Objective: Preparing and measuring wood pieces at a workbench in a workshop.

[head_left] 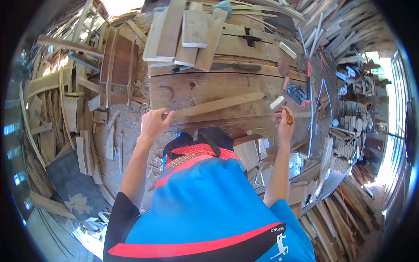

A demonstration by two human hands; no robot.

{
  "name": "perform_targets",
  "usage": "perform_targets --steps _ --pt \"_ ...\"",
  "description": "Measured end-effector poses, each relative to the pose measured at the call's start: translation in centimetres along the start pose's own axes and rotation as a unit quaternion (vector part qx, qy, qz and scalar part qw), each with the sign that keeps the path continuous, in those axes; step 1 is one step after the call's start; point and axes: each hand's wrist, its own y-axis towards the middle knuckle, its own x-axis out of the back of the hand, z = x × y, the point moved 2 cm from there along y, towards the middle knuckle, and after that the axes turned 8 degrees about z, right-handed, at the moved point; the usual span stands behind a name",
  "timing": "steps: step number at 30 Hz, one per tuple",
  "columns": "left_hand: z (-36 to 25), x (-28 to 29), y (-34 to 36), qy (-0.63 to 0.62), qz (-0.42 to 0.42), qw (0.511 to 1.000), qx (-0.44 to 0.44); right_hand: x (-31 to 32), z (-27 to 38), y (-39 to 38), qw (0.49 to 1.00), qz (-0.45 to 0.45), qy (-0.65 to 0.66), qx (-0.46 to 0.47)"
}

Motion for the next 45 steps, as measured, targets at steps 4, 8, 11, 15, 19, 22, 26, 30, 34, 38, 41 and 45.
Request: perform_targets --steps 4,8,11,15,19,22,26,30,34,38,41,45 --pt "-2.0 -1.1 4.6 0.004 0.006 1.000 -0.026 0.8 -0.7 -2.7 0.998 -0.019 0.042 -0.053" --pt "-3.8 -1.8 6.3 0.038 -0.028 0.998 -0.042 1.3 -1.0 -1.4 0.997 0.008 0.057 -0.055" --pt "-3.3 -2.5 6.5 0.015 -0.085 0.996 -0.039 0.8 0.0 1.5 0.996 0.065 0.048 -0.042" --pt "-4.2 -2.6 6.3 0.004 -0.201 0.980 -0.008 -2.2 -1.3 5.7 0.976 0.194 0.095 -0.019" --pt "-2.5 -4.1 6.7 0.070 -0.315 0.941 0.097 -9.2 -0.2 6.4 0.896 0.417 0.149 -0.019" --pt "-0.9 -5.7 8.5 0.101 -0.388 0.889 0.221 -14.2 0.1 5.8 0.845 0.518 0.127 0.048" --pt "0.7 -7.5 9.8 0.047 -0.437 0.816 0.375 -11.9 1.7 6.2 0.847 0.524 -0.012 0.087" --pt "-0.6 -8.1 11.1 0.035 -0.433 0.817 0.378 -2.7 -4.2 10.6 0.901 0.427 0.078 -0.016" --pt "0.0 -8.2 11.4 0.022 -0.414 0.815 0.405 8.2 -6.1 16.7 0.954 0.291 0.049 -0.054" --pt "0.9 -8.2 10.7 0.017 -0.453 0.810 0.372 8.7 -4.0 18.3 0.954 0.296 0.028 0.048" --pt "1.1 -7.6 9.2 -0.025 -0.539 0.747 0.388 4.5 -3.2 17.4 0.921 0.388 -0.009 0.024" --pt "0.1 -7.4 4.8 -0.136 -0.581 0.739 0.312 0.4 -1.8 16.8 0.847 0.528 0.040 0.054"
